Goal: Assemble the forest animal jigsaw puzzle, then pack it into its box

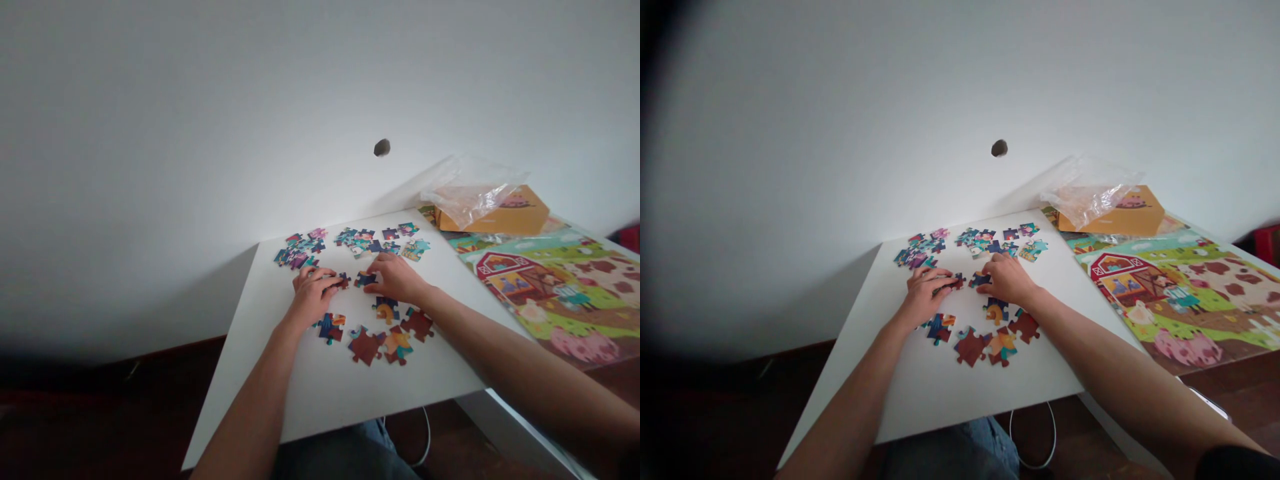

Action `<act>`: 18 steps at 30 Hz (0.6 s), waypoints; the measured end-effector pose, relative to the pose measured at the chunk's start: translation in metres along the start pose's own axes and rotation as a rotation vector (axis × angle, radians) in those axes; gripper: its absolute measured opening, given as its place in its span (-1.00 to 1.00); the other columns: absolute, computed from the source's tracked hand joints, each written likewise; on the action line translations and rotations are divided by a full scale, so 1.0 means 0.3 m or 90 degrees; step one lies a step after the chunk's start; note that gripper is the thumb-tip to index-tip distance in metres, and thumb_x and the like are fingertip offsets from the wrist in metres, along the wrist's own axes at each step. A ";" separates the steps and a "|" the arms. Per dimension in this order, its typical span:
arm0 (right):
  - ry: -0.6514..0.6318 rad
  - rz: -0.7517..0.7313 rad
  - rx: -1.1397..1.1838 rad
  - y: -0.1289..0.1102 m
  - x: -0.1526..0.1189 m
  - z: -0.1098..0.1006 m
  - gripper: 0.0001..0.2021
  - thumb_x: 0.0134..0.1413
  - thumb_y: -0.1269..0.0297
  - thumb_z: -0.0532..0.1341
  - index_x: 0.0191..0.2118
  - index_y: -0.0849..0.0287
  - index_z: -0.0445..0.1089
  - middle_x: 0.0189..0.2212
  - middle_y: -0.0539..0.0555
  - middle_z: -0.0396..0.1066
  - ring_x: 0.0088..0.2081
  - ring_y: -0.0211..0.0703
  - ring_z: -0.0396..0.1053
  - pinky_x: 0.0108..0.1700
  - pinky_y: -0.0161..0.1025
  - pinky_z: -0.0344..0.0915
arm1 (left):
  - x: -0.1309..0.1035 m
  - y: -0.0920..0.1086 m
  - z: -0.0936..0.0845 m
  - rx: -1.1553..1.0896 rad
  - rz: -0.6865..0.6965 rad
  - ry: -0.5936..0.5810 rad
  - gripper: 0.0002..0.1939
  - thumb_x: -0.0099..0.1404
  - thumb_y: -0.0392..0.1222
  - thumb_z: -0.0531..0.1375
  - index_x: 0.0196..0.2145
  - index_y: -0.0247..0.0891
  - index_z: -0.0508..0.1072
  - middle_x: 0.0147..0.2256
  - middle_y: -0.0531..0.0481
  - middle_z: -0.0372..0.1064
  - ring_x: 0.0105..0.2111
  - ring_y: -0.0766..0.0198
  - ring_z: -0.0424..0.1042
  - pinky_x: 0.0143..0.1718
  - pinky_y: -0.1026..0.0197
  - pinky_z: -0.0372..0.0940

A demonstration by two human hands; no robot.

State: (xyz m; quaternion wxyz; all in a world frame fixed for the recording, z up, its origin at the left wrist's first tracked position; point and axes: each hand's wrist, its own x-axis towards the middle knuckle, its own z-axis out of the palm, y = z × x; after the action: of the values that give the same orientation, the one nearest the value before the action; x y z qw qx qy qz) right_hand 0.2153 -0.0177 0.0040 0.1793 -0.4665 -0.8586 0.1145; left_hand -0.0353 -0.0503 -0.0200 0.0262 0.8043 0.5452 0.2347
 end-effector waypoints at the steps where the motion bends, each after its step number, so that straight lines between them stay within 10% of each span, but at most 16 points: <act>1: -0.008 -0.013 0.006 0.004 0.003 0.003 -0.67 0.00 0.12 0.38 -0.12 0.16 0.55 -0.15 0.21 0.44 -0.07 0.08 0.35 0.02 -0.06 0.26 | 0.000 0.001 -0.002 -0.002 0.002 -0.005 -0.76 0.33 -0.20 0.18 -0.11 0.01 0.59 -0.01 0.05 0.45 0.04 0.04 0.20 0.13 -0.11 0.10; 8: -0.006 -0.113 0.080 0.032 0.013 0.019 -0.70 0.04 0.38 0.33 -0.06 0.15 0.55 -0.11 0.15 0.45 -0.07 -0.02 0.37 0.07 -0.12 0.22 | -0.003 0.009 -0.015 -0.020 0.032 -0.041 -0.73 0.34 -0.23 0.16 -0.09 0.05 0.58 0.00 0.08 0.45 0.06 0.05 0.17 0.11 -0.11 0.11; 18: -0.016 -0.099 0.074 0.040 0.039 0.047 -0.57 0.01 0.03 0.36 -0.06 0.19 0.53 -0.20 0.20 0.44 -0.10 0.02 0.36 -0.02 -0.15 0.24 | -0.006 0.014 -0.017 -0.017 0.026 -0.046 -0.73 0.34 -0.19 0.17 -0.08 0.08 0.58 0.00 0.10 0.43 0.01 0.07 0.19 0.09 -0.09 0.10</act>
State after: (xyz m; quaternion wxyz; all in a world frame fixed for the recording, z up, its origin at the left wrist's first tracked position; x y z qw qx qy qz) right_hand 0.2128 -0.0018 -0.0108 0.2035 -0.3858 -0.8863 0.1554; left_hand -0.0342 -0.0548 -0.0149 0.0516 0.8229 0.5240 0.2134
